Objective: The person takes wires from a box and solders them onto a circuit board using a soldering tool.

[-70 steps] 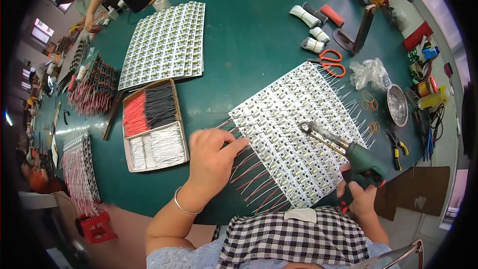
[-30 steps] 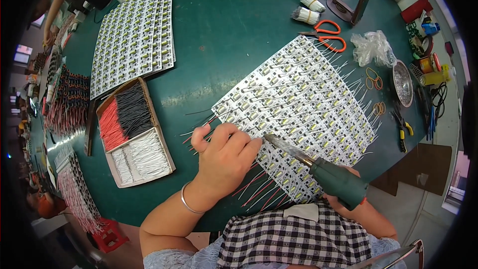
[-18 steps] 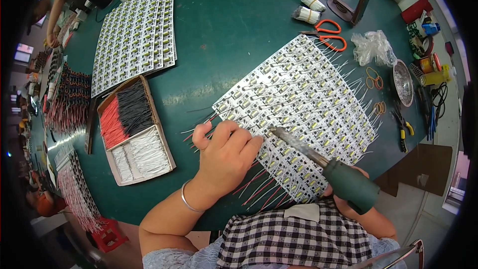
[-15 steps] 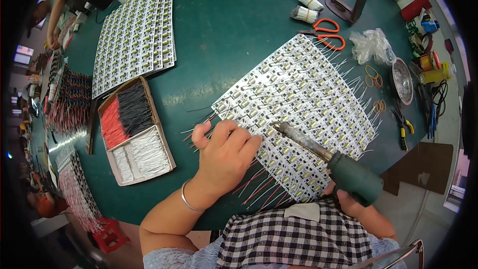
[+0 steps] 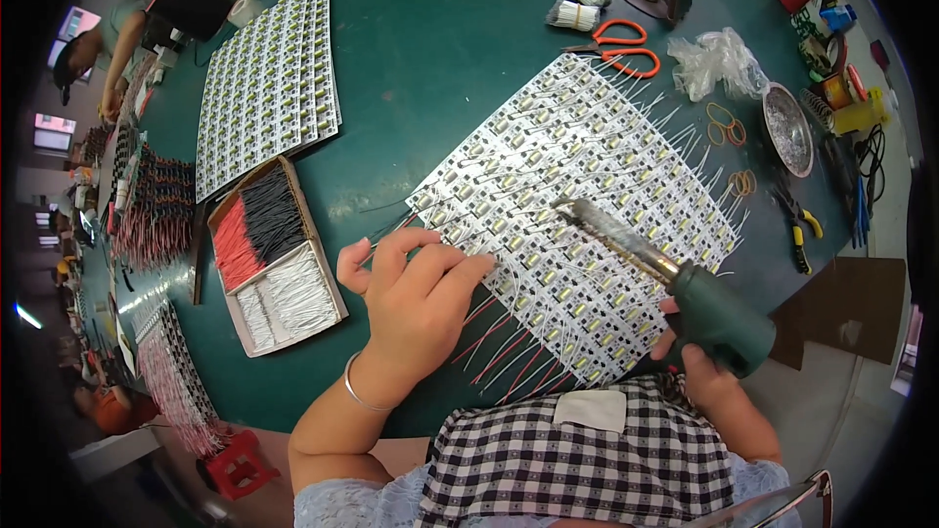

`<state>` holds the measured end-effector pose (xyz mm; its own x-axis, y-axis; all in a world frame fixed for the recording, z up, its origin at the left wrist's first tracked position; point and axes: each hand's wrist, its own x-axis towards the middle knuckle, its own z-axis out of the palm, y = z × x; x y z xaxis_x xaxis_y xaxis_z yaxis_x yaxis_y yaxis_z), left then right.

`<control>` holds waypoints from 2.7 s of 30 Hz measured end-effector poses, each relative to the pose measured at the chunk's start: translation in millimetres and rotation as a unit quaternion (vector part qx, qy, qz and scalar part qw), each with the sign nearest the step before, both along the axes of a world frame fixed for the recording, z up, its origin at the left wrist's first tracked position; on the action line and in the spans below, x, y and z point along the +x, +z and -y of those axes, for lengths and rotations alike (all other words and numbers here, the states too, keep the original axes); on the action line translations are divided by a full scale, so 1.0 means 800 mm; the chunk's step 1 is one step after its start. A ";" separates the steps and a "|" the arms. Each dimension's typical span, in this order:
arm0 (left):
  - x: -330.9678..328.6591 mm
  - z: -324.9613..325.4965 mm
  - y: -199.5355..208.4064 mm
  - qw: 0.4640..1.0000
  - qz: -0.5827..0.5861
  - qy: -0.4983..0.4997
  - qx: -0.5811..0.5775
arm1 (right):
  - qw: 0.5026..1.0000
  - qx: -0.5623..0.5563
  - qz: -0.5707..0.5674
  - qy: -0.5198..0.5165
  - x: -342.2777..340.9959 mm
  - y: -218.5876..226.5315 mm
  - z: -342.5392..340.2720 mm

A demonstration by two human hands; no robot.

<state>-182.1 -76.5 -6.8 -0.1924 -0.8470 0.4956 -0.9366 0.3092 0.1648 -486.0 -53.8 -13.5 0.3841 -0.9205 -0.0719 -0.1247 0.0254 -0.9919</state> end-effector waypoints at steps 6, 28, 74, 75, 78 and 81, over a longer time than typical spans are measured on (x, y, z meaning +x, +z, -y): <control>-0.017 0.002 -0.002 0.975 -0.043 -0.162 0.148 | 0.997 0.040 0.029 -0.057 -0.010 0.002 -0.012; -0.014 -0.003 -0.020 0.996 0.033 -0.051 0.059 | 0.970 -0.143 -0.136 0.144 0.002 0.007 0.005; -0.030 -0.015 -0.020 0.995 0.022 -0.082 0.059 | 0.970 -0.117 -0.192 0.093 -0.019 0.001 -0.031; -0.030 -0.015 -0.021 0.994 0.023 -0.083 0.061 | 0.966 -0.150 -0.197 0.078 -0.018 -0.001 -0.031; -0.027 -0.012 -0.022 0.993 0.007 -0.100 0.067 | 0.947 -0.219 -0.215 0.099 -0.020 -0.006 -0.026; -0.027 -0.011 -0.021 0.992 -0.009 -0.095 0.078 | 0.929 -0.253 -0.231 0.137 -0.023 -0.007 -0.023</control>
<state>-203.4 -67.5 -23.9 -0.3479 -0.8632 0.3659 -0.8602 0.4491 0.2415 -504.2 -35.4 -19.3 0.6443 -0.7540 0.1283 -0.4741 -0.5253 -0.7065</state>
